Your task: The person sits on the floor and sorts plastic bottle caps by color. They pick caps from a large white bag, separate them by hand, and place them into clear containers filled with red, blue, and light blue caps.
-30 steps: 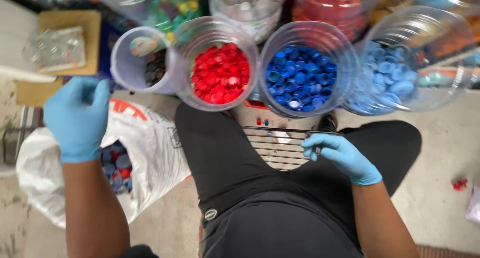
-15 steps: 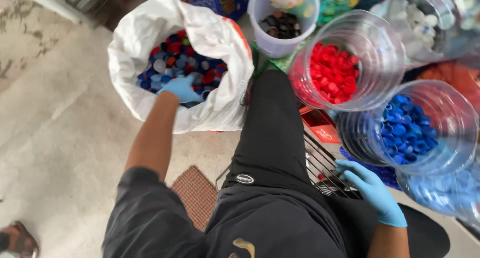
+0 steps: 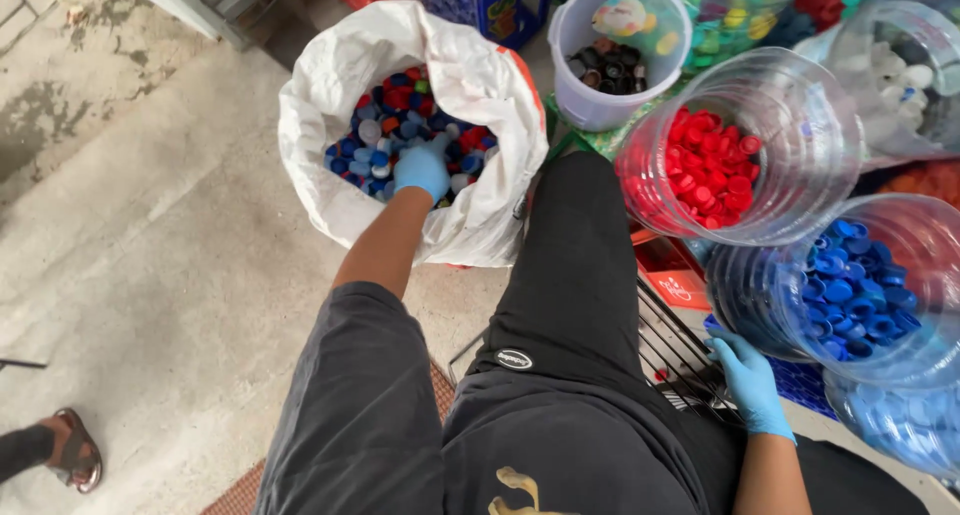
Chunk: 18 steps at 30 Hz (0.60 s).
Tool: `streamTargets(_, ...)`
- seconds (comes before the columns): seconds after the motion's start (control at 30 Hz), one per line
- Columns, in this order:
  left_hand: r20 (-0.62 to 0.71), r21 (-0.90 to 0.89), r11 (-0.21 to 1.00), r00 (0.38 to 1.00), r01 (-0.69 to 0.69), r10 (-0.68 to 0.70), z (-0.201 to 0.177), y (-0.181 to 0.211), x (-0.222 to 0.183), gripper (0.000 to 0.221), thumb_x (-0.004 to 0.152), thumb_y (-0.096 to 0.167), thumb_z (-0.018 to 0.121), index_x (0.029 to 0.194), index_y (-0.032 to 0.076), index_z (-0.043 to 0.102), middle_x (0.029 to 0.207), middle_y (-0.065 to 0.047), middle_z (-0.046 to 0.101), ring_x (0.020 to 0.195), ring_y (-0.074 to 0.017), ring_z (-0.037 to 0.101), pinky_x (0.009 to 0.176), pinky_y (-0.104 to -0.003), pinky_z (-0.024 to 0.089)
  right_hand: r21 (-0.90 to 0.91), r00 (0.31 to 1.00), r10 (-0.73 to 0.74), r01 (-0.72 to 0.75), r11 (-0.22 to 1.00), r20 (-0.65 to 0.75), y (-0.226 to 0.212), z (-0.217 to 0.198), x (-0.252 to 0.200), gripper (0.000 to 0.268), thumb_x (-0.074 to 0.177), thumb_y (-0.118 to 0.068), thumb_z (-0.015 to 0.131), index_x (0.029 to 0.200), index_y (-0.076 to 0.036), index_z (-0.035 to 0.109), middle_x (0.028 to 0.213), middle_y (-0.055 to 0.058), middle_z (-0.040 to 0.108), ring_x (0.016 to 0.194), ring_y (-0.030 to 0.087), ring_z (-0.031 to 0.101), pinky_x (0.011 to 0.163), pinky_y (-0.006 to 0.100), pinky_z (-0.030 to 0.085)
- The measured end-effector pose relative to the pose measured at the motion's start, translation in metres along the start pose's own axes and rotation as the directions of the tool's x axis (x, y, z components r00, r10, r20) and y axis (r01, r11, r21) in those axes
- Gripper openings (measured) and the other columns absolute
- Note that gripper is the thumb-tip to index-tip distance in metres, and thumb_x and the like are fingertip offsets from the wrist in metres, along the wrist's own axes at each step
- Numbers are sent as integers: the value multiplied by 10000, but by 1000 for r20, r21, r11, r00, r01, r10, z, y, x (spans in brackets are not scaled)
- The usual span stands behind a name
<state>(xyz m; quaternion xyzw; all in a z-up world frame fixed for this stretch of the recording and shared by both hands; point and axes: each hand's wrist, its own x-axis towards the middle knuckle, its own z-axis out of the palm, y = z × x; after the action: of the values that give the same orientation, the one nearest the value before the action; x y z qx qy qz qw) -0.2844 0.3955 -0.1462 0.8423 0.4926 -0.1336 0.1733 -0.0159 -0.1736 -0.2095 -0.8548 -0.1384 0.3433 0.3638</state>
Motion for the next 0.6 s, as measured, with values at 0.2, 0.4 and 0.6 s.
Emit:
streamTargets(0.2,-34,-245,969,999,-20,12,-40,-6,-29,485,849,120,657,1326,190,604,1257,-134,669,1186,-377,640,962,-492,551,-77,1000,9,-10,997,-11,2,-16,-15,266,1055,-330,637,1243,-209,782,958,168,787,1062,352,688,936,527,507)
streamTargets(0.4,-159,-496,864,987,-89,10,-76,-11,-70,482,834,153,746,1298,214,633,1265,-183,664,1253,-385,595,1048,-469,501,-120,999,-27,30,992,26,22,-16,-4,278,1019,-355,661,1262,-272,769,1027,163,793,1122,366,694,1006,527,501)
streamTargets(0.6,-199,-611,780,980,-136,15,-93,-18,-83,393,857,68,730,1223,194,659,1184,-147,674,1162,-349,639,979,-468,542,-107,997,-51,57,993,57,5,-17,-8,303,1031,-320,635,1291,-225,759,1106,204,783,1144,388,694,1036,536,486)
